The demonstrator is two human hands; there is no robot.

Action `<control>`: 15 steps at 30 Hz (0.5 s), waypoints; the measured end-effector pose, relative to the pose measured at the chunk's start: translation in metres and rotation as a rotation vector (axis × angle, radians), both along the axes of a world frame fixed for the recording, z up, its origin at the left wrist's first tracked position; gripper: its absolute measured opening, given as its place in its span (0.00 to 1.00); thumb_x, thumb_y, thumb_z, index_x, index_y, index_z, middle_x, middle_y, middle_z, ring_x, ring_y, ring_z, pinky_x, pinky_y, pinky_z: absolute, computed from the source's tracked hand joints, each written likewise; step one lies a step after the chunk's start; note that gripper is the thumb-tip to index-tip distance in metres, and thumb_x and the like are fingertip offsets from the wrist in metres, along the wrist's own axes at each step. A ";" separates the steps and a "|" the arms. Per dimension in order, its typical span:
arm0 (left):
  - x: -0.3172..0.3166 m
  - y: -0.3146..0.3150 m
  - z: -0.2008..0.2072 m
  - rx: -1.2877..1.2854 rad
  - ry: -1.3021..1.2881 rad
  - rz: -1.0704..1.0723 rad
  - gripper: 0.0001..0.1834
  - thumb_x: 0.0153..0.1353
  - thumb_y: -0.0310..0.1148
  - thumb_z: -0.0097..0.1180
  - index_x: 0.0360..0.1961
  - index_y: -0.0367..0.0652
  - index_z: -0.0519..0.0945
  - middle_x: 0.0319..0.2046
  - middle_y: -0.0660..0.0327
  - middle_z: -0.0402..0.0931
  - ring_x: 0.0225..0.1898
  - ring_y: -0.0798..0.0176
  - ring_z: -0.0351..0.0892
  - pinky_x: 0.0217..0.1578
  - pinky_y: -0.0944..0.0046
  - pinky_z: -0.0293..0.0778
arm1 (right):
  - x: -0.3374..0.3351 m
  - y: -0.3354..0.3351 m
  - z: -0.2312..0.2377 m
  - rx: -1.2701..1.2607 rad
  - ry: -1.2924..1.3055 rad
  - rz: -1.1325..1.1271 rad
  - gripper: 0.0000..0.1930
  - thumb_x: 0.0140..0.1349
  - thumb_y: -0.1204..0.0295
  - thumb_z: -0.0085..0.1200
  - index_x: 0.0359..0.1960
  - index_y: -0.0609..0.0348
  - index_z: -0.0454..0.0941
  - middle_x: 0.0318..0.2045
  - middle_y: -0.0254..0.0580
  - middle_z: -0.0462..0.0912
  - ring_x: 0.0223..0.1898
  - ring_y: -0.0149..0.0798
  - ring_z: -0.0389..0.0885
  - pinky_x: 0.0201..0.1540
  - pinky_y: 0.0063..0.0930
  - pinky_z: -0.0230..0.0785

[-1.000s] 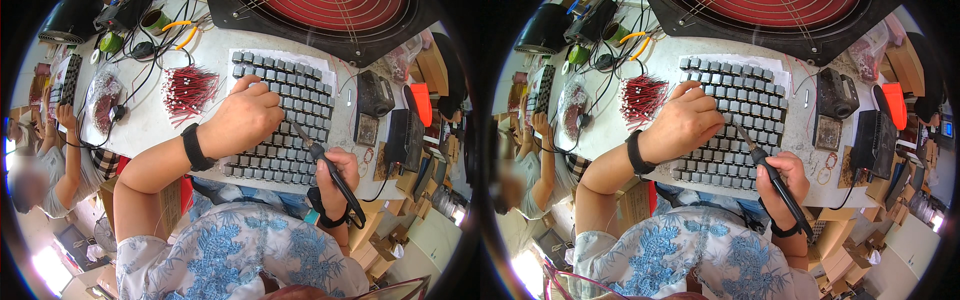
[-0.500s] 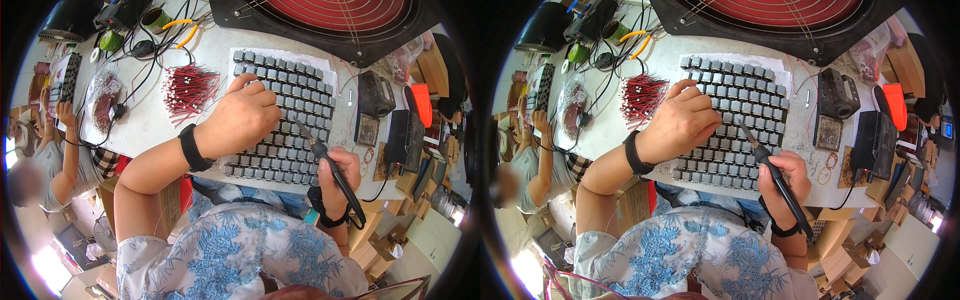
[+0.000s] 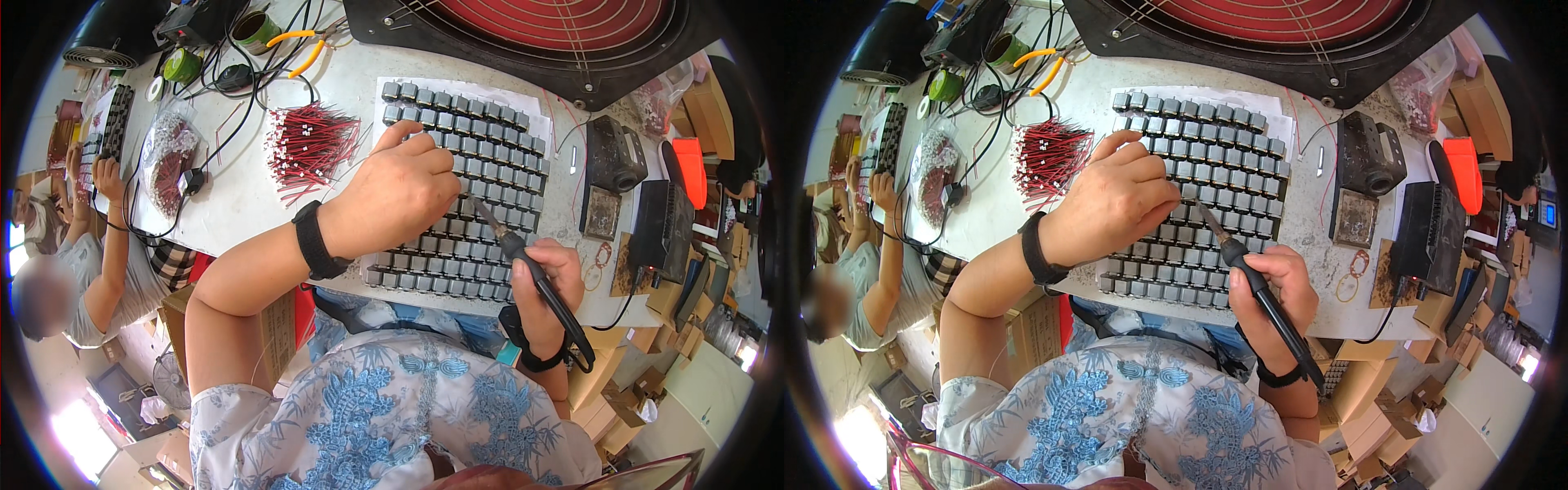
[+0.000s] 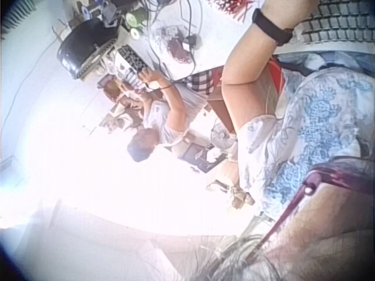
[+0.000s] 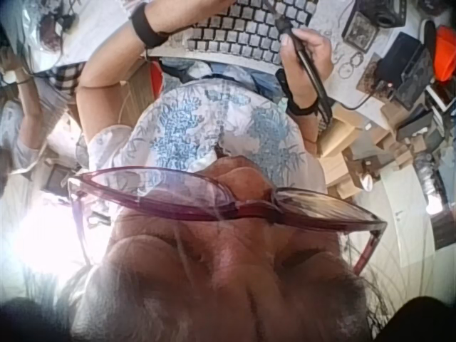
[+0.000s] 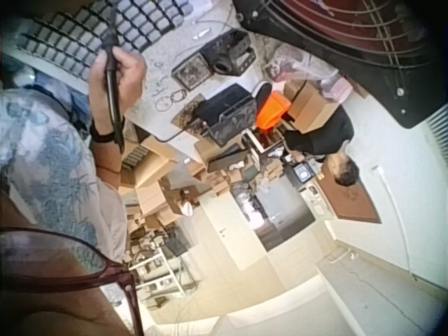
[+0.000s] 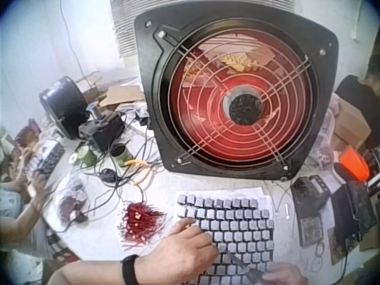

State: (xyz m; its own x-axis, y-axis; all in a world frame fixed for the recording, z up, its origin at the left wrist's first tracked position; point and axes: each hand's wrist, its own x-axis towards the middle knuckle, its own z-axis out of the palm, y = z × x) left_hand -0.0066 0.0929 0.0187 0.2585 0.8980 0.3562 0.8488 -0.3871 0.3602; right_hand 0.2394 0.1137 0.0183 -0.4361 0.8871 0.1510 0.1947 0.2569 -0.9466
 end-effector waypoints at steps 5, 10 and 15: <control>0.000 0.001 -0.002 0.008 0.026 -0.005 0.06 0.46 0.30 0.64 0.26 0.45 0.79 0.24 0.65 0.69 0.34 0.59 0.72 0.52 0.54 0.66 | -0.003 0.000 0.000 -0.035 0.026 0.006 0.12 0.52 0.82 0.61 0.38 0.64 0.74 0.35 0.43 0.75 0.29 0.26 0.76 0.33 0.18 0.70; 0.000 0.000 -0.002 0.007 -0.002 -0.003 0.06 0.46 0.29 0.64 0.26 0.46 0.79 0.24 0.65 0.69 0.35 0.59 0.71 0.52 0.54 0.66 | 0.001 0.001 -0.003 0.045 -0.013 0.025 0.12 0.52 0.82 0.60 0.38 0.64 0.73 0.34 0.43 0.75 0.29 0.27 0.76 0.33 0.18 0.70; 0.000 0.000 -0.002 0.014 -0.004 0.011 0.06 0.45 0.28 0.64 0.26 0.45 0.79 0.24 0.65 0.70 0.34 0.59 0.72 0.52 0.54 0.67 | -0.004 -0.002 0.004 -0.055 -0.005 -0.030 0.12 0.52 0.83 0.60 0.38 0.64 0.73 0.35 0.44 0.75 0.30 0.27 0.76 0.35 0.19 0.70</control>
State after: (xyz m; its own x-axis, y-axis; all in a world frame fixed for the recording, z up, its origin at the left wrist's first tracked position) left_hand -0.0067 0.0927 0.0170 0.2471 0.8956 0.3698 0.8515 -0.3829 0.3583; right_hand 0.2352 0.1119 0.0228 -0.4097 0.9068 0.0992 0.2061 0.1980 -0.9583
